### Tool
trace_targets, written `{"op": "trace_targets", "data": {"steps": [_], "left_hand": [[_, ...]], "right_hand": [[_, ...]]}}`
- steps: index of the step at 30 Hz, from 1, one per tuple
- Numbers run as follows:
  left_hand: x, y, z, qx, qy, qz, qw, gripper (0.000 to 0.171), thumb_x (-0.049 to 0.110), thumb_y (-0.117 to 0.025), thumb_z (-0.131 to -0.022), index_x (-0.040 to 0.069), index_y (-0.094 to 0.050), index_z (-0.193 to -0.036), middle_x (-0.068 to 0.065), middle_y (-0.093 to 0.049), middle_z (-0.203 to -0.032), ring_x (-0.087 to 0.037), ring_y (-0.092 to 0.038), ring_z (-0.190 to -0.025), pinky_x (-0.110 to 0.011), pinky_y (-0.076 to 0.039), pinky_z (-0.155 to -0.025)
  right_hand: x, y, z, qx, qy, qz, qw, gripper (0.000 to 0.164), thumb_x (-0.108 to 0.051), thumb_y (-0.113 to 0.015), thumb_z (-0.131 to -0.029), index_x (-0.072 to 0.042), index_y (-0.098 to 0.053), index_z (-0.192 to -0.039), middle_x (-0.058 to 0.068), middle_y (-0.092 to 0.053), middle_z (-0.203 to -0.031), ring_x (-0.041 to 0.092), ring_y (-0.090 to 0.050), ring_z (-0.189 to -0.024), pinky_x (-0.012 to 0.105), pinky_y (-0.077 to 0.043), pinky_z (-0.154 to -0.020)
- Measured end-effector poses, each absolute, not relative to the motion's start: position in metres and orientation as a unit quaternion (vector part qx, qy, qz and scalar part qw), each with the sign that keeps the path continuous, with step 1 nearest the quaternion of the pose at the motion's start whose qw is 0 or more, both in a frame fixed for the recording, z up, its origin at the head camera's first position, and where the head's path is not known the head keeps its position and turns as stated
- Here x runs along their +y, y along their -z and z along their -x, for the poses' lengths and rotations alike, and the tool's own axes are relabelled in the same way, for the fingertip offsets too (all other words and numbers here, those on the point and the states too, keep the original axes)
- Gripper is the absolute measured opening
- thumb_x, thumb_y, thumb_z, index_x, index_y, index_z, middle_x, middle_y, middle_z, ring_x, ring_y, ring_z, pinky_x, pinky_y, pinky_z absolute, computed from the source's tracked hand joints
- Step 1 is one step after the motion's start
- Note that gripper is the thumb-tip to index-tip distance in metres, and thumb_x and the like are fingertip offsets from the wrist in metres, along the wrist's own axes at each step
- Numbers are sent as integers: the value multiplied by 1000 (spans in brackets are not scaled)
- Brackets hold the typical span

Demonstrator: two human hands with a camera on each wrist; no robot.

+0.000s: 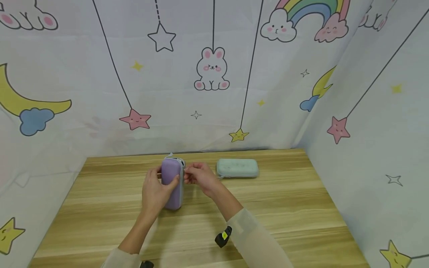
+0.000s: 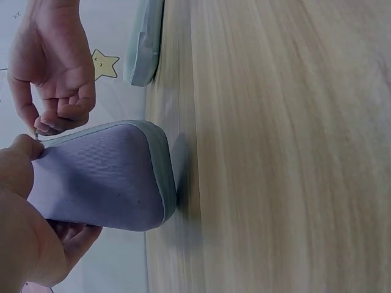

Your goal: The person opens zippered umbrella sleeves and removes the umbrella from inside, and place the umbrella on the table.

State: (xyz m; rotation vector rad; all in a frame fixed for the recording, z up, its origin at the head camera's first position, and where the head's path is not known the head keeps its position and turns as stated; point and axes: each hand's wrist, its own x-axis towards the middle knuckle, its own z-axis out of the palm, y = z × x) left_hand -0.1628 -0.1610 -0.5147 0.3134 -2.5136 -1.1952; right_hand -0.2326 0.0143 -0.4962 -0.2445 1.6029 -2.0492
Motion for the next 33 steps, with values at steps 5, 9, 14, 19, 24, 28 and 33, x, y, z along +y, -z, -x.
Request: {"op": "trace_targets", "data": {"steps": [5,9,14,19,24,28,33], "left_hand": [[-163,515,165,-885,424,-112,156,76,39,-84,-89,-7,-55,-142,-23,-60,-130,-39,-64,-113,-55,-53,-93],[-164,514,167,-884,431,-119,137,75,43,-83,-90,-7,-57,-140,-24,-62,-128,-40,-66,-111,-55,-56,-90],[-165,514,170,-882,437,-127,119,73,45,-82,-90,-6,-61,-137,-25,-67,-124,-39,-71,-107,-54,-59,-87],[-166,514,174,-888,430,-129,105,72,47,-82,-90,-7,-63,-135,-25,-71,-119,-38,-72,-104,-53,-60,-84],[-167,515,176,-898,410,-134,86,73,51,-79,-90,-8,-65,-131,-25,-73,-115,-38,-72,-102,-54,-58,-84],[-168,516,176,-909,388,-142,63,74,55,-77,-90,-8,-66,-128,-24,-73,-114,-38,-71,-99,-55,-58,-82],[-167,515,178,-917,368,-145,44,73,56,-76,-90,-7,-67,-125,-22,-73,-110,-36,-71,-94,-53,-57,-76]], "right_hand": [[13,500,234,585,763,82,261,11,-3,-59,-104,-2,-63,-94,4,-63,-76,12,-63,-66,26,-54,-67],[14,502,234,584,762,75,270,14,-4,-58,-105,-4,-63,-91,6,-63,-78,13,-63,-67,27,-54,-68],[14,505,235,586,757,68,281,17,-5,-57,-105,-5,-63,-89,4,-64,-77,14,-62,-68,27,-52,-68],[14,509,236,588,753,58,290,17,-6,-57,-106,-3,-63,-90,4,-63,-78,14,-62,-67,28,-51,-68],[12,518,239,589,753,46,290,19,-5,-58,-107,-4,-60,-88,4,-62,-76,12,-61,-65,25,-50,-65],[10,528,242,600,747,40,283,19,-4,-57,-107,-5,-59,-87,4,-63,-75,10,-61,-62,24,-50,-62],[8,540,245,628,740,31,240,14,-2,-61,-105,-5,-60,-91,6,-66,-77,12,-64,-63,28,-56,-66]]}}
